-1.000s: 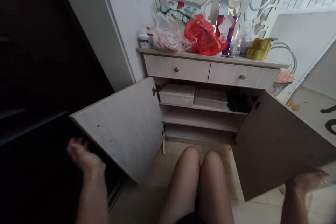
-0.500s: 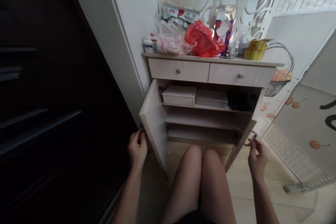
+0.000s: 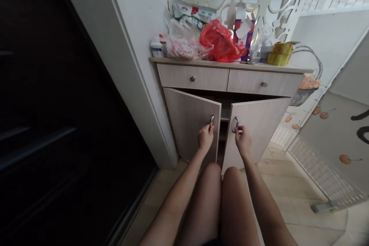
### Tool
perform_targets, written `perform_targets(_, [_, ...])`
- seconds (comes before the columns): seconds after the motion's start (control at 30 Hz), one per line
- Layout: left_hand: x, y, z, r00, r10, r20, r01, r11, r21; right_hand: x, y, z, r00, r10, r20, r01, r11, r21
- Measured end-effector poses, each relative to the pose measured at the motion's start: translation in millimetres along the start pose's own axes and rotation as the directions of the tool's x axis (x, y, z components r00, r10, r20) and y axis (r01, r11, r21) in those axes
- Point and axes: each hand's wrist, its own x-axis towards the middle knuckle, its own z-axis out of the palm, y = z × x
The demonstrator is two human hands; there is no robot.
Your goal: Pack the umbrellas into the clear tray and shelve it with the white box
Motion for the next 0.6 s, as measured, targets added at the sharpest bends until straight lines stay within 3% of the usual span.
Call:
perform_targets(0.17, [36.7,25.4,21.3,0.992,-0.073,0.104,0.055,0.985,0.165,32.9,1.2,33.5,0.999,-0.047,0.02,0.048,0.998,-0.044])
perform_targets(0.37, [72.7,26.8,37.7,0.983,-0.04,0.178,0.013,0.989,0.151,59.1,3.8,60.1,0.997,-0.067,0.026,0.068,0.997,-0.034])
perform_targets(0.6, [95.2,25.2,52.5,0.982,-0.035,0.186,0.012,0.992,0.124,82.0,7.8,76.9,0.999,-0.029,0.036,0.03,0.999,-0.025])
